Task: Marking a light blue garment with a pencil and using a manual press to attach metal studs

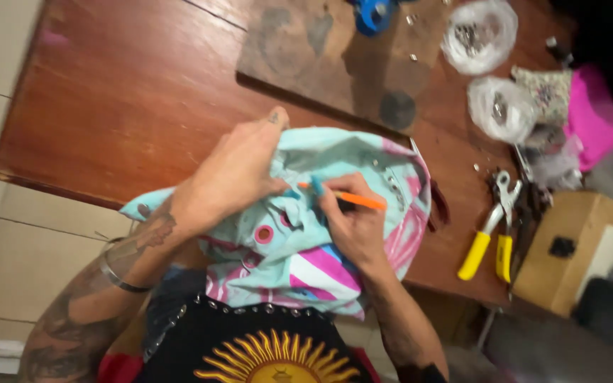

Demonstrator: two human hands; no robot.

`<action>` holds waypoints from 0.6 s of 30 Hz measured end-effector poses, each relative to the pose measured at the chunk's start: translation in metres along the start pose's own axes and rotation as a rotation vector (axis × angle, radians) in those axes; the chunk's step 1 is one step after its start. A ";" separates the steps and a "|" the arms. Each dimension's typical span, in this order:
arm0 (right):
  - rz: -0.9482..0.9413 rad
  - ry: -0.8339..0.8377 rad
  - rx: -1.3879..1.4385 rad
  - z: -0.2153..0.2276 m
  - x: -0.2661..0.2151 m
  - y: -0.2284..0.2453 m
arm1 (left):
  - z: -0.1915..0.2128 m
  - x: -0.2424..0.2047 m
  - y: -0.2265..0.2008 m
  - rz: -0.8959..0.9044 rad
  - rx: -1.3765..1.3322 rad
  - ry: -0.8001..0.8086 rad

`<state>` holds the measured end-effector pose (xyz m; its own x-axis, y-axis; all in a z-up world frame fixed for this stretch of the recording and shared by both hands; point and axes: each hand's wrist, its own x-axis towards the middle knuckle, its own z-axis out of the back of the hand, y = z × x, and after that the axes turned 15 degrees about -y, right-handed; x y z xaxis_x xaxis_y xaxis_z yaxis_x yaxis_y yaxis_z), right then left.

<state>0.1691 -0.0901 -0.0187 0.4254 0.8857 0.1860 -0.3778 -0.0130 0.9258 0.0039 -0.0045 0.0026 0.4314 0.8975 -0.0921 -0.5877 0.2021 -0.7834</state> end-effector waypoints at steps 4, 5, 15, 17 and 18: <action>0.076 0.067 -0.095 -0.004 0.000 0.002 | 0.000 0.000 0.000 0.007 0.010 -0.006; 0.081 0.067 -0.115 -0.004 0.000 0.001 | -0.001 0.001 0.001 0.000 0.011 -0.011; 0.091 0.070 -0.133 -0.002 0.000 0.003 | -0.002 -0.001 0.002 -0.005 0.012 -0.008; 0.097 0.056 -0.138 -0.002 0.002 0.002 | 0.001 -0.001 0.000 0.016 -0.003 -0.008; 0.102 0.058 -0.131 -0.004 0.002 0.001 | 0.001 0.000 0.001 0.018 0.003 -0.015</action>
<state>0.1663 -0.0869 -0.0183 0.3326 0.9084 0.2535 -0.5216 -0.0468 0.8519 0.0020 -0.0039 0.0022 0.4108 0.9066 -0.0967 -0.5971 0.1873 -0.7800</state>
